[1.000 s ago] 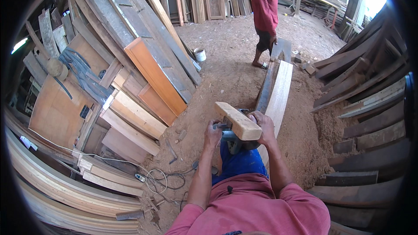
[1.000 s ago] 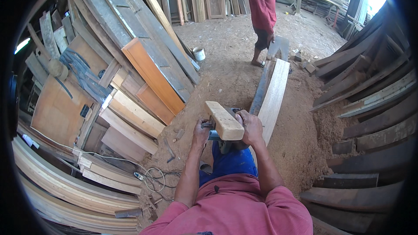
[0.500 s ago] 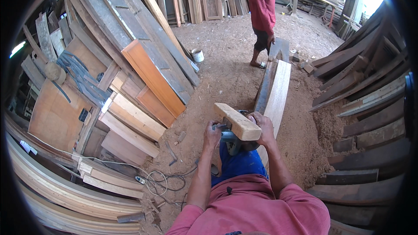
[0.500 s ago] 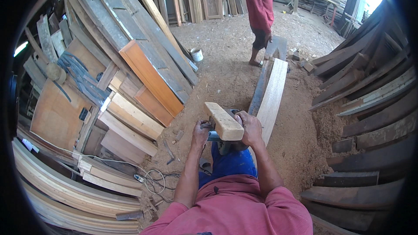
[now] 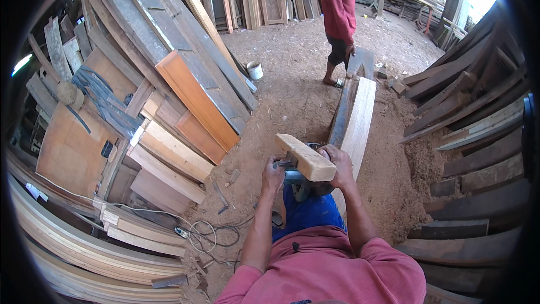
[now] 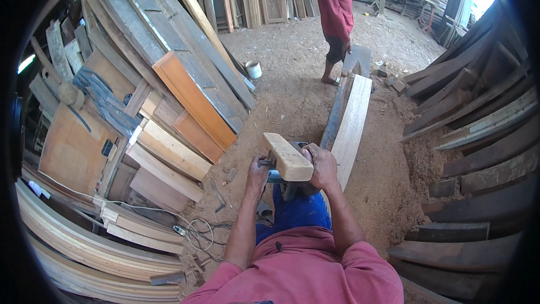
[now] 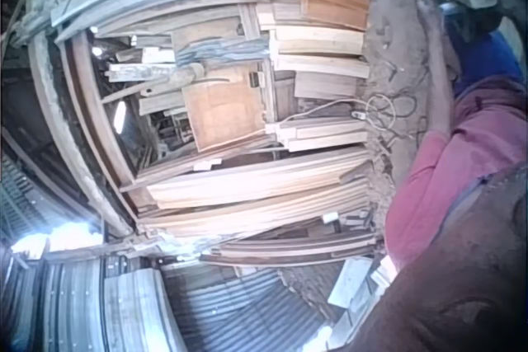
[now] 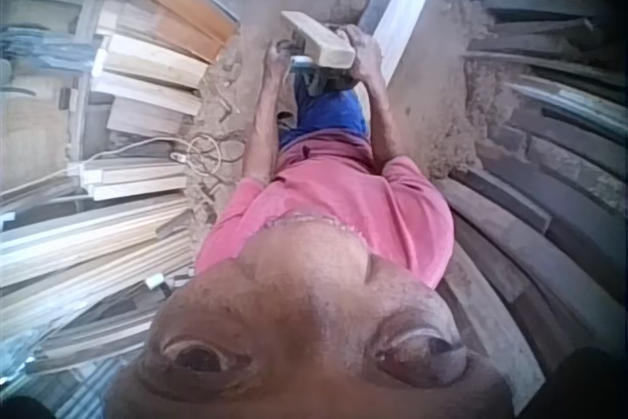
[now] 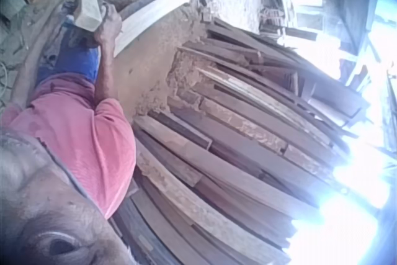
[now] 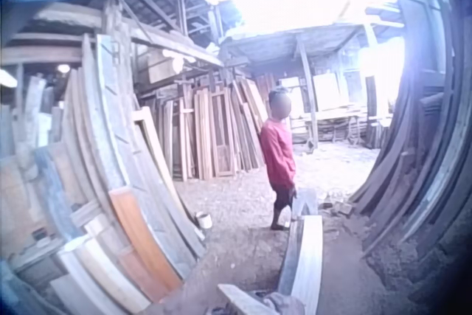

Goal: The person uses a circular saw to cut a wooden plank resting on a workbench, holding the plank in place by hand and with a small wooden block while making a straight cut through the wood.

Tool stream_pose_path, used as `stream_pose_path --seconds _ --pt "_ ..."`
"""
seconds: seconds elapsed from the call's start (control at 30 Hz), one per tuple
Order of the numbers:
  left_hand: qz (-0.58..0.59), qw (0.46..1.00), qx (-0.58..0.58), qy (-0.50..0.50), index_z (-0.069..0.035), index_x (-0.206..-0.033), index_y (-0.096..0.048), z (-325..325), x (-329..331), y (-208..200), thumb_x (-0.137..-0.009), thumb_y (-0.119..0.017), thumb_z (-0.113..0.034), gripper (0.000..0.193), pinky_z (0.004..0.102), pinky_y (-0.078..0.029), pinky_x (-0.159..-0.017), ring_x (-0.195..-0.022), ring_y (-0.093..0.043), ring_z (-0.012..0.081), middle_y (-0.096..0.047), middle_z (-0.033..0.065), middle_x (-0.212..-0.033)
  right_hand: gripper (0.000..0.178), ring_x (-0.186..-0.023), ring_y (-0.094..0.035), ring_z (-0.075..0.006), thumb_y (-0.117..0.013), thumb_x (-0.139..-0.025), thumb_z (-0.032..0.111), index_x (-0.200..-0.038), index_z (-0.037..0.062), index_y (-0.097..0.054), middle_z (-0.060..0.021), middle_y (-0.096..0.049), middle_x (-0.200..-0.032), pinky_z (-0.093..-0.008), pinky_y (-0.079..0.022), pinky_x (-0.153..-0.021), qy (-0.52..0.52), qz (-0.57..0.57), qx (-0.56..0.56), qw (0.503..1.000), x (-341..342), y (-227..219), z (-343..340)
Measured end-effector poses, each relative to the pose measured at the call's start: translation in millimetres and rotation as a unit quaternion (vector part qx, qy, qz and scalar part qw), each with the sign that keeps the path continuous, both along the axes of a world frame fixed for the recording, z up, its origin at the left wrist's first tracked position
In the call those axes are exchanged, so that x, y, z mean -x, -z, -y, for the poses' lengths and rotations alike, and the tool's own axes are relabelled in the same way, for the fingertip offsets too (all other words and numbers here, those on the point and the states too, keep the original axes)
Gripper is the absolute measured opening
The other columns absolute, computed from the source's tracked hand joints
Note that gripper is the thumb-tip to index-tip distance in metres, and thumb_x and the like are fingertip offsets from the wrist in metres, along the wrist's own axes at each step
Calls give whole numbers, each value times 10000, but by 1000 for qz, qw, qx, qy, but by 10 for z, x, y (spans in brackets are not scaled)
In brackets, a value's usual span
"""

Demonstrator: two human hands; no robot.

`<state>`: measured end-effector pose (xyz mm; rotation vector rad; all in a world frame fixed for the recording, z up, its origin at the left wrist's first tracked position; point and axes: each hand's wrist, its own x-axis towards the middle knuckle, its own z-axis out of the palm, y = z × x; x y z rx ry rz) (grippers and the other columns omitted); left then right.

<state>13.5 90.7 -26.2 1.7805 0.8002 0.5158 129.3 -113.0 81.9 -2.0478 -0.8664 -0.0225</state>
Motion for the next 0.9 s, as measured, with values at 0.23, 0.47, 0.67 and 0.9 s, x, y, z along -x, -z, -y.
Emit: stream_pose_path --seconds 0.23,0.47,0.67,0.9 --pt "-10 1000 6 4 -30 -1135 -639 4 13 -65 -959 -633 -360 374 403 -533 -851 -990 -697 326 -712 214 -1033 275 -864 -678 -407 -547 -1004 295 -976 60 -688 -197 -702 -878 -500 -511 -756 3 -5 0 1000 14 -42 -12" --pt "31 999 -2 10 -25 -1119 -637 -96 2 176 -954 -651 -341 357 397 -535 -837 -969 -696 301 -713 206 -1020 270 -861 -675 -407 -547 -1001 293 -976 64 -687 -189 -702 -886 -496 -510 -759 6 -3 3 1000 35 -63 -35" --pt "33 999 17 9 -31 -1123 -644 -43 -49 120 -953 -648 -322 338 401 -535 -839 -975 -699 314 -710 209 -1020 299 -862 -676 -400 -537 -1005 313 -971 64 -700 -185 -711 -898 -482 -509 -766 7 -12 -1 1000 -1 -61 15" --pt "21 1000 -4 2 -32 -1141 -639 5 9 -41 -948 -639 -350 372 418 -529 -874 -1030 -692 357 -708 236 -1047 304 -859 -680 -399 -543 -1003 315 -982 58 -705 -189 -717 -912 -476 -513 -762 4 -14 5 1000 32 -50 18"
